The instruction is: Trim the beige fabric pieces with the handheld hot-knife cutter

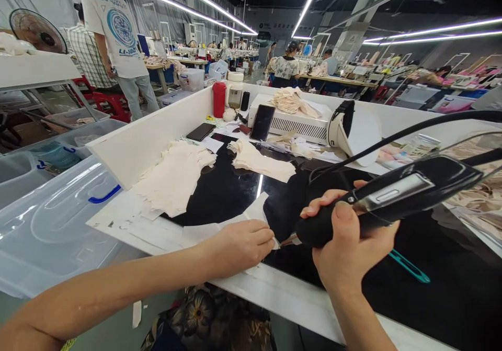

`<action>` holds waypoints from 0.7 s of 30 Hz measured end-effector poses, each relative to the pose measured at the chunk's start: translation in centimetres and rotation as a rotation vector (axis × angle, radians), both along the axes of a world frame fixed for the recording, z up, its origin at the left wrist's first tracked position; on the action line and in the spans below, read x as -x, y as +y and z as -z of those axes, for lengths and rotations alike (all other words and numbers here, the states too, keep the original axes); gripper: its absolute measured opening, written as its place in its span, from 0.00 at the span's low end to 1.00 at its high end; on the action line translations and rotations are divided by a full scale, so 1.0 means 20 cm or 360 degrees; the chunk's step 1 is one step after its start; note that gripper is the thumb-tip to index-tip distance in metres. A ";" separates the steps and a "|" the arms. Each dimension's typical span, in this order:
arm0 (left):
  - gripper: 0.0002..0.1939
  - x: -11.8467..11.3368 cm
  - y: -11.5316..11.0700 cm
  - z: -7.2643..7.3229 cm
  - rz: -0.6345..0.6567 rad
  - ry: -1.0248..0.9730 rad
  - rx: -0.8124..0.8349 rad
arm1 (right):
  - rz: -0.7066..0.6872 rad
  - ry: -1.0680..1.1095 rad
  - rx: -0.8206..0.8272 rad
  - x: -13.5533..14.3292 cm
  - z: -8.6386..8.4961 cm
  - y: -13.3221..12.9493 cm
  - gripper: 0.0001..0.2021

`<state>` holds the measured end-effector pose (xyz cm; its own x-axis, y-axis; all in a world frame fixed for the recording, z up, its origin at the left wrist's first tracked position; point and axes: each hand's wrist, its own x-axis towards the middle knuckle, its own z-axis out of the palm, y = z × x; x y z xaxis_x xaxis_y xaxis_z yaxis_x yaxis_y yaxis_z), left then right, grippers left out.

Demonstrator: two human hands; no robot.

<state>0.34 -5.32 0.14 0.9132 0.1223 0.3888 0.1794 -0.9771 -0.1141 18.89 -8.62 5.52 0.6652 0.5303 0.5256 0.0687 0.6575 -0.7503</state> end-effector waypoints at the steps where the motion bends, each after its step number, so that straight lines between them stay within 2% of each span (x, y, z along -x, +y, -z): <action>1: 0.09 0.00 0.00 0.00 -0.0024 -0.0018 -0.0046 | -0.0003 -0.0004 0.0002 0.00 0.00 0.00 0.27; 7: 0.11 -0.01 -0.02 0.00 -0.0063 0.0031 -0.0222 | 0.0002 0.0002 0.0024 0.01 -0.01 -0.01 0.25; 15: 0.12 0.00 -0.02 0.00 -0.0089 0.0190 -0.0146 | -0.0009 0.0012 0.0033 0.02 -0.01 -0.02 0.25; 21: 0.09 0.01 -0.02 0.00 -0.0099 0.0096 -0.0053 | -0.0008 -0.0007 0.0032 0.02 -0.01 -0.02 0.26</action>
